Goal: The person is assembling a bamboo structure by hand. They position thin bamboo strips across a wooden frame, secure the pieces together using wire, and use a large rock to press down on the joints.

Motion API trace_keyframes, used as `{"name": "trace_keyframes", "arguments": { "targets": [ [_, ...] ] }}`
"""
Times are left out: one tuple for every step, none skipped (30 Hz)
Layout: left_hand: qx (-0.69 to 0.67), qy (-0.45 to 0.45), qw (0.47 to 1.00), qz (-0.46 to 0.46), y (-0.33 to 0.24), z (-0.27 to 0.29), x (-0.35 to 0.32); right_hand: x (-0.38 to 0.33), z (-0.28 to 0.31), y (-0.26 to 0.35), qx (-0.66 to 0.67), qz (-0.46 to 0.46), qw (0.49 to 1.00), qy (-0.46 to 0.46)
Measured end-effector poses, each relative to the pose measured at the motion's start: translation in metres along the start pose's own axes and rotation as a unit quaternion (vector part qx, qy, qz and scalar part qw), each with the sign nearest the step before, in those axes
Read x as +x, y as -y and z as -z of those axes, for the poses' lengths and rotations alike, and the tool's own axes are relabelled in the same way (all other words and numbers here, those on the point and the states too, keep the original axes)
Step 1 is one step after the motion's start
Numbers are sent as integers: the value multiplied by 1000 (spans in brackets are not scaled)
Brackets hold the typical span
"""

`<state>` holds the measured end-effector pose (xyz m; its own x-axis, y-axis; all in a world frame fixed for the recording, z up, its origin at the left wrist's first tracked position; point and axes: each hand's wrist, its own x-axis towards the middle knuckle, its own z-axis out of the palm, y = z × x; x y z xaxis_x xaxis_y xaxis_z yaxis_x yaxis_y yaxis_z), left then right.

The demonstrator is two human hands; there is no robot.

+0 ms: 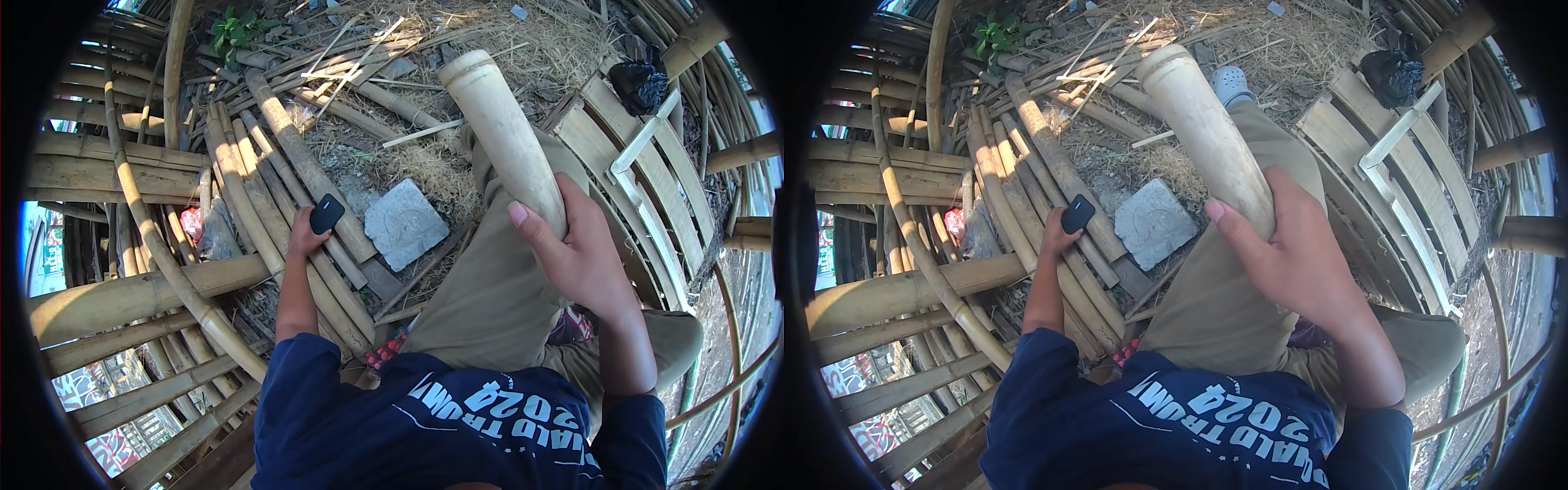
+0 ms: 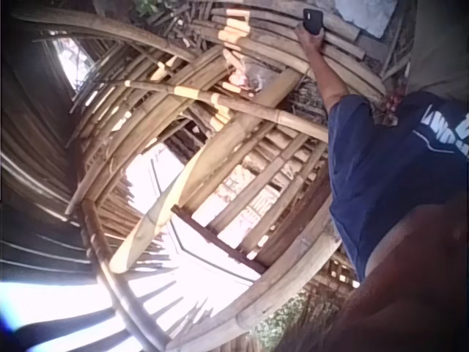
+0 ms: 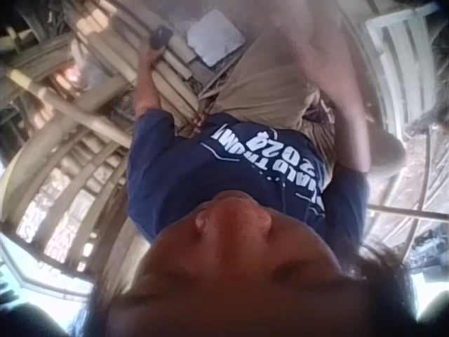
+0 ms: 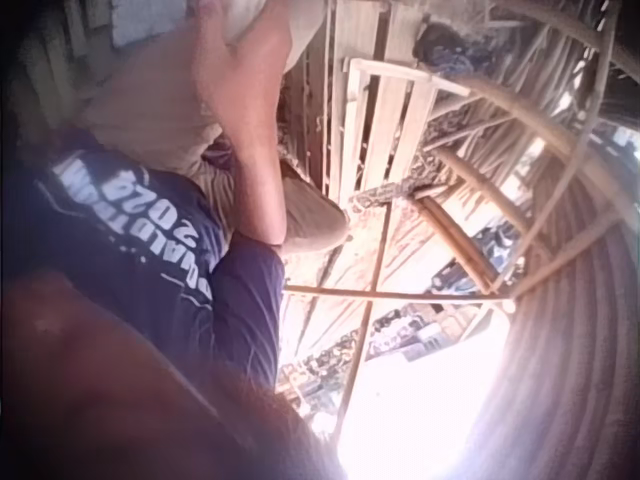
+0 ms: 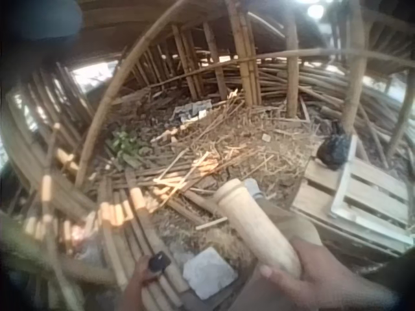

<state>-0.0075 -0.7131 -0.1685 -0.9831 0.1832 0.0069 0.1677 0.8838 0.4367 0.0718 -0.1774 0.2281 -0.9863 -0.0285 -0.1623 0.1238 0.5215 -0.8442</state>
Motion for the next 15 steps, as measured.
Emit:
{"name": "trace_keyframes", "arguments": {
  "targets": [
    [-1,1,1000,-1,0,-1,0,0,0,0,-1,-1,1000,-1],
    [2,5,1000,-2,-2,-2,1,0,-1,0,-3,2,1000,-3],
    [5,9,1000,-2,-4,-2,1,1,-1,0,-6,5,1000,-6],
    [4,9,1000,-2,-6,-3,2,1,0,0,-7,4,1000,-6],
    [15,14,1000,6,-8,-3,3,1,0,1,-4,-1,1000,-2],
    [27,19,999,13,-11,-3,3,1,0,1,-2,-7,1000,1],
    [27,19,999,13,-13,-3,2,1,0,1,-2,-7,1000,1],
    [39,13,999,13,-15,-3,0,1,-1,1,-3,-1,1000,-1],
    [51,8,999,12,-17,-3,-2,1,-2,1,-4,4,1000,-2],
    [51,8,999,12,-19,-4,-5,1,-3,0,-4,4,1000,-3],
    [56,-4,998,10,-20,-4,-7,1,-3,-1,-6,11,1000,-1],
    [60,-15,998,9,-22,-4,-10,1,-2,-1,-7,17,1000,1],
    [61,-16,998,8,-23,-4,-12,0,-2,-1,-7,18,1000,0],
    [56,-9,998,16,-25,-4,-15,0,-1,-2,-4,17,1000,2],
    [51,-2,998,24,-28,-5,-18,-1,-1,-2,-2,16,1000,5]
  ]
}}
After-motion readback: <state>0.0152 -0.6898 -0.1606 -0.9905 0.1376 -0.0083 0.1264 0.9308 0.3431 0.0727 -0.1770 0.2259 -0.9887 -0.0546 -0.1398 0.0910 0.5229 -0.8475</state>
